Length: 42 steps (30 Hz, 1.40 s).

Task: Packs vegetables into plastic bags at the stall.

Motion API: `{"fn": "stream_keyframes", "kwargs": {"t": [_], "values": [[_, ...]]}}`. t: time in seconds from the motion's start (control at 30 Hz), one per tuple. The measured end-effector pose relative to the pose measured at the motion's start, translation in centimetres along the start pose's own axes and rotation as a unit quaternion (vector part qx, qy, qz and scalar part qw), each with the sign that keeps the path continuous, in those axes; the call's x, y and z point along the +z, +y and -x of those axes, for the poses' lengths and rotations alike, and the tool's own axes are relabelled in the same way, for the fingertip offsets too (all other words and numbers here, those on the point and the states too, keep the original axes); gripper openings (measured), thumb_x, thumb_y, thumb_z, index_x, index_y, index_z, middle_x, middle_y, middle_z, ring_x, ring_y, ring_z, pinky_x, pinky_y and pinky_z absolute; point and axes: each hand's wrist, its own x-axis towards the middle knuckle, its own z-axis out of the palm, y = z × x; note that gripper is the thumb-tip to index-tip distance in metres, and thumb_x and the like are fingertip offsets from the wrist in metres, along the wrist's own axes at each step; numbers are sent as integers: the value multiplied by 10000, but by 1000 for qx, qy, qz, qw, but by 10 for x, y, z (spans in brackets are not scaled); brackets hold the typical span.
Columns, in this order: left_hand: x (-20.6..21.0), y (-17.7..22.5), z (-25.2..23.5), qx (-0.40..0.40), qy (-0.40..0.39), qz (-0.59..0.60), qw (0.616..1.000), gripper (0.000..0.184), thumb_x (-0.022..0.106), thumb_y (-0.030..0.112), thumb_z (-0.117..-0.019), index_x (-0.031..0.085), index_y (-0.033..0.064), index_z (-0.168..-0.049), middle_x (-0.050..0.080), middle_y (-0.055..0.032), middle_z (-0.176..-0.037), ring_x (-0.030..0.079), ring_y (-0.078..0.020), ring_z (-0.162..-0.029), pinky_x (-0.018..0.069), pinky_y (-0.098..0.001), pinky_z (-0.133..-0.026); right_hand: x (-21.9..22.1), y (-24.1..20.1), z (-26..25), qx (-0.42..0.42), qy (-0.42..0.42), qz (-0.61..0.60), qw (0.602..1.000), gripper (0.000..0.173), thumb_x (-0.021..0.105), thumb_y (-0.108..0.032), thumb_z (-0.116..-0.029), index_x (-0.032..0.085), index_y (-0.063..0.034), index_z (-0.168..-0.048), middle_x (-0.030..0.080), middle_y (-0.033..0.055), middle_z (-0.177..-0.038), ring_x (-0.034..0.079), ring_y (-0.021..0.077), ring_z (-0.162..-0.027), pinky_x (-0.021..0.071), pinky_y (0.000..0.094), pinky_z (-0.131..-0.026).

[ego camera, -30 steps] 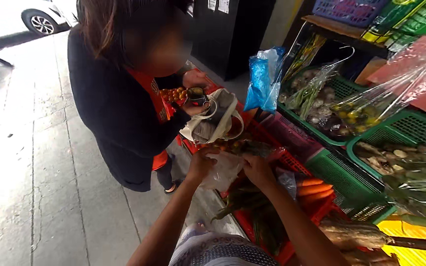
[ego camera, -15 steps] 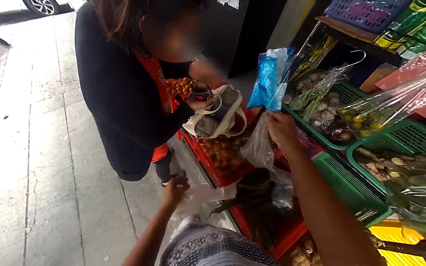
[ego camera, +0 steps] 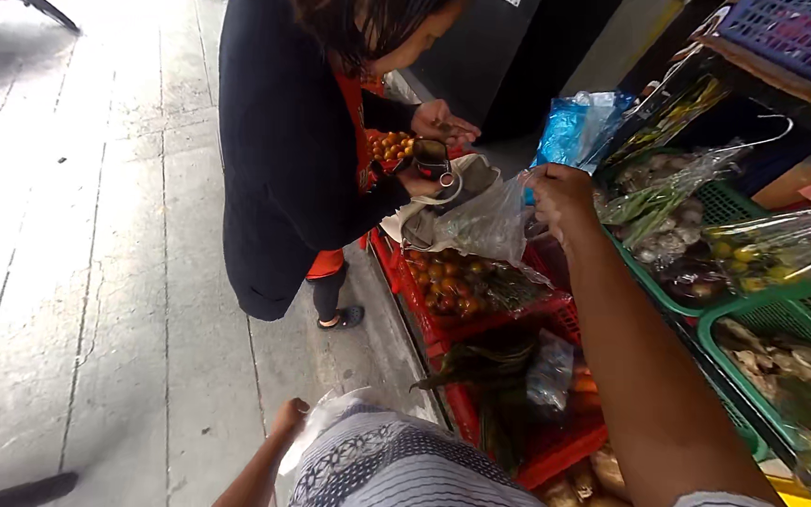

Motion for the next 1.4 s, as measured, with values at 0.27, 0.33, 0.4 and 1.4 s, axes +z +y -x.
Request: {"fn": "stream_keyframes", "kwargs": {"t": [0.27, 0.33, 0.4, 1.4], "values": [[-7, -25, 14, -67, -34, -84, 994, 352, 668, 249, -941, 693, 3, -1191, 675, -254, -1227, 627, -425, -1193, 481, -638, -993, 17, -19, 9, -7, -25, 16, 1000, 198, 640, -265, -1004, 693, -122, -1131, 506, -36, -759, 356, 37, -536, 341, 230, -498], [-6, -20, 13, -60, -37, -79, 994, 355, 673, 240, -938, 691, 4, -1204, 673, -255, -1232, 625, -421, -1199, 477, -630, -1005, 19, -19, 12, 3, -25, 15, 1000, 194, 638, -251, -1008, 696, -111, -1129, 501, -29, -757, 356, 44, -537, 345, 233, -502], [-4, -10, 13, -50, -47, -68, 995, 368, 680, 219, -941, 677, -1, -1236, 665, -263, -1243, 620, -425, -1204, 467, -625, -1020, 18, -13, 11, 5, -25, 23, 999, 179, 637, -246, -1009, 706, -117, -1111, 500, -27, -739, 347, 46, -518, 333, 235, -484], [-37, 107, 24, 210, 48, -23, 976, 333, 559, 129, -1013, 629, -6, -1309, 714, -220, -1094, 702, -360, -1002, 536, -549, -940, -15, 49, 81, 24, -44, -142, 989, 149, 639, -216, -1018, 684, -136, -1136, 515, -70, -684, 311, 8, -440, 279, 180, -404]]}}
